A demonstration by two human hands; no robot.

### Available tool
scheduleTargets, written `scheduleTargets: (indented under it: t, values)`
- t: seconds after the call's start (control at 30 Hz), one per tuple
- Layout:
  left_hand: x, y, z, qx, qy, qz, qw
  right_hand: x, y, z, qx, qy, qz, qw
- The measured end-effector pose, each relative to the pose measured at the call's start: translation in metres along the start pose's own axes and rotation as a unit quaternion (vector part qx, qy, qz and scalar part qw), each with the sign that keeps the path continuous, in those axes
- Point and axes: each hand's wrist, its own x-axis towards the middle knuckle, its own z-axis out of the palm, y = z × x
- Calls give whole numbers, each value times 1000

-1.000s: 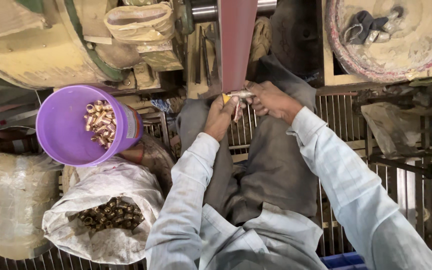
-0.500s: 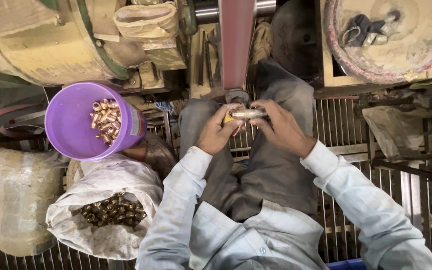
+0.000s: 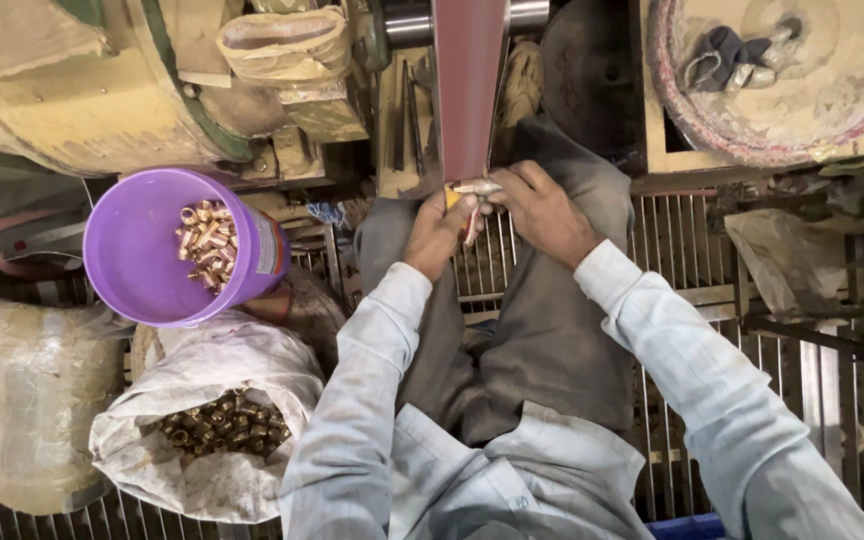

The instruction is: The person repeatedly picks up small brass-colored metal parts from a white sack and grinds them against a vertical belt sander. After grinding, the person places the parts into a purple bucket. The process is repeated continuously.

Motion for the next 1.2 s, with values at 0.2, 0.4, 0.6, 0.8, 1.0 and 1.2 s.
scheduleTargets:
  t: [0.2,0.4,0.6,0.8,1.0,1.2]
  values:
    - [1,-4,-1,15,5,-1,1000,5,17,4,20,-38,3,999]
    - [0,-2,1,16,10,-2,1000,9,25,7,96,-60,59,992]
    - [3,-3,1,6,15,-12,1000,17,35,11,132,-102,132,977]
    - [3,-5,2,-7,4,-2,1000,25,39,11,414,-190,390,801]
    - [0,-1,6,18,4,-7,1000,32,52,2,524,-236,464,674]
    - [-15,3,1,26,-38,30,998,-3,27,-2,214,-121,180,953]
